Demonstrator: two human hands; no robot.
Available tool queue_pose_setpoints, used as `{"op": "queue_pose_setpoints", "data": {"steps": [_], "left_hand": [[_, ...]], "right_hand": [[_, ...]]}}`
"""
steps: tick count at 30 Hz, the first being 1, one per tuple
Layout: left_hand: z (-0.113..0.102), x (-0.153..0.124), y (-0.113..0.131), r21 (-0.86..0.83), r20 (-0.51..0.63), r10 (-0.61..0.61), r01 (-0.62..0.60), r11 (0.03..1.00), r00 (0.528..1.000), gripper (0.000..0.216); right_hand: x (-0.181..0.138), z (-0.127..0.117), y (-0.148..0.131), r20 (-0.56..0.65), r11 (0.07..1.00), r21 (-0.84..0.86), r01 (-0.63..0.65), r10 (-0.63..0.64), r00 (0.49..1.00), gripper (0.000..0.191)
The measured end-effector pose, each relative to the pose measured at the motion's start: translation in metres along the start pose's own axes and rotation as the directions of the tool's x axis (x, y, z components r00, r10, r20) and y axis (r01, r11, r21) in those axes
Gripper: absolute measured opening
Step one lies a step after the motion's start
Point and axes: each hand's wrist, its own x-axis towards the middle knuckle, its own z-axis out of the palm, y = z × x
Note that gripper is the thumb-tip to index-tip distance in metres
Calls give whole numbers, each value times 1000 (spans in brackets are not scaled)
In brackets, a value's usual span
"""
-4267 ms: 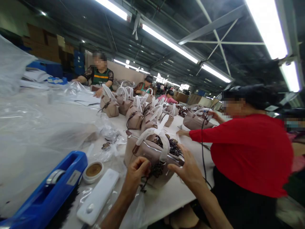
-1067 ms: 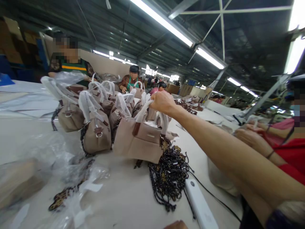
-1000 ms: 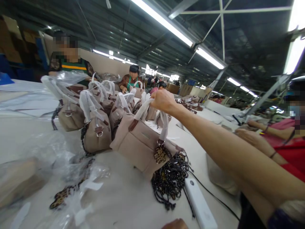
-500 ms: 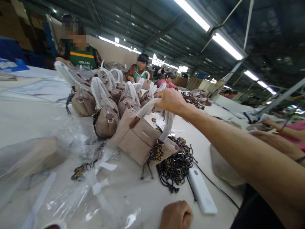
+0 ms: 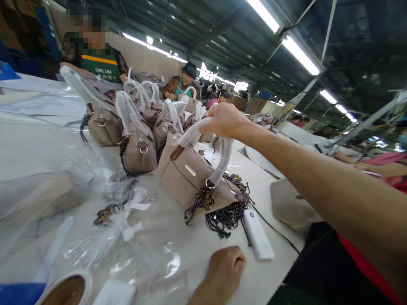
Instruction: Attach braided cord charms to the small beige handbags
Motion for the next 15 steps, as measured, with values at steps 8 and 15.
{"op": "queue_pose_setpoints", "data": {"steps": [8, 15], "left_hand": [[4, -7, 5, -6, 100, 168, -169, 986, 981, 25], [-1, -23, 18, 60, 152, 240, -251, 966, 959, 23]], "right_hand": [[-47, 12, -20, 198, 999, 24, -42, 36, 979, 42], [-93, -9, 19, -127, 886, 464, 5, 61, 990, 51]]}}
